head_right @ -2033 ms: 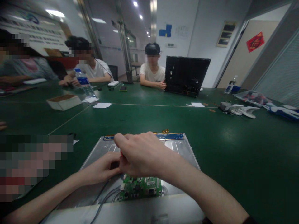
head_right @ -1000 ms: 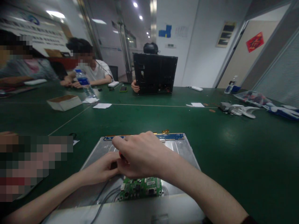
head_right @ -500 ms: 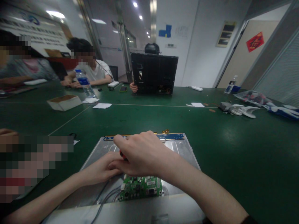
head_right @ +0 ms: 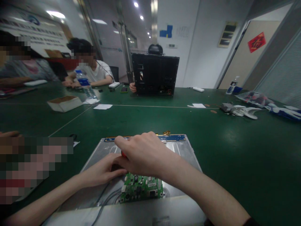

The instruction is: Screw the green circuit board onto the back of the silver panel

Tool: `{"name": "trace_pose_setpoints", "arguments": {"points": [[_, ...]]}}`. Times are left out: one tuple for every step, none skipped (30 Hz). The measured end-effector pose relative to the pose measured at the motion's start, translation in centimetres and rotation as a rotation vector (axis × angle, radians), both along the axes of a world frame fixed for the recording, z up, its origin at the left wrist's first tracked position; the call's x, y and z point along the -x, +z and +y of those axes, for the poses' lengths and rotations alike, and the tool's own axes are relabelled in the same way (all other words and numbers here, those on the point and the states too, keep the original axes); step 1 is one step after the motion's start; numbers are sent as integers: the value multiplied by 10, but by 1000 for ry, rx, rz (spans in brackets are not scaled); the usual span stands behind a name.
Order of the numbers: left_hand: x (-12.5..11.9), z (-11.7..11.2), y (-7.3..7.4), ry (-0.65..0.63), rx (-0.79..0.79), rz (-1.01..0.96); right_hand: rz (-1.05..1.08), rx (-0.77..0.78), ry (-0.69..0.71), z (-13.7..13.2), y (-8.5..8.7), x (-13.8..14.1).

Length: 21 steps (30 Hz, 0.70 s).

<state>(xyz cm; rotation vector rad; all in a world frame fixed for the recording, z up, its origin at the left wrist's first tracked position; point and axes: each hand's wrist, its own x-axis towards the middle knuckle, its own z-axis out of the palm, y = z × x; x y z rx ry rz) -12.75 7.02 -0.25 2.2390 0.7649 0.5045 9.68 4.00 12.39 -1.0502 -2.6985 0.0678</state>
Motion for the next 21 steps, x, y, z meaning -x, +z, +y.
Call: {"name": "trace_pose_setpoints", "arguments": {"points": [[0, 0, 0, 2, 6, 0, 2, -7, 5, 0, 0, 0], [0, 0, 0, 5, 12, 0, 7, -13, 16, -1, 0, 0], [0, 0, 0, 7, 17, 0, 14, -17, 27, -1, 1, 0], [0, 0, 0, 8, 17, -2, 21, -16, 37, -2, 1, 0], [-1, 0, 1, 8, 13, -4, 28, -10, 45, -2, 1, 0], [-1, 0, 1, 8, 8, -6, 31, 0, 47, -2, 1, 0], [-1, 0, 2, 5, 2, -7, 30, 9, 43, -2, 1, 0], [-1, 0, 3, 2, 1, -8, 26, 16, 35, -2, 1, 0], [-2, -1, 4, 0, 6, -12, 18, 19, 23, -2, 1, 0], [-2, -1, 5, 1, 16, -17, 9, 19, 10, -2, 1, 0], [-2, -2, 6, 7, 28, -22, 2, 15, 0, -2, 1, 0], [-3, -2, 6, 14, 36, -22, -1, 10, -2, -2, 1, 0], [-3, -2, 6, 21, 38, -20, 0, 2, 3, -3, 1, 0], [-3, -2, 6, 25, 35, -14, 2, -2, 13, -3, 2, 0], [-2, -2, 5, 23, 28, -7, 8, -6, 23, -3, 2, 0], [-2, -2, 5, 17, 21, 0, 17, -6, 35, -3, 2, 0], [-2, -2, 4, 10, 17, 3, 23, -2, 40, -3, 2, 0], [-2, -1, 4, 2, 14, 1, 27, 5, 39, -3, 2, 0], [-2, -1, 3, -3, 15, -5, 25, 12, 33, -3, 1, 0], [-2, -1, 3, -4, 19, -15, 17, 15, 23, -3, 1, -1], [-2, -1, 2, -2, 23, -23, 6, 12, 13, -2, 1, -1]]}}
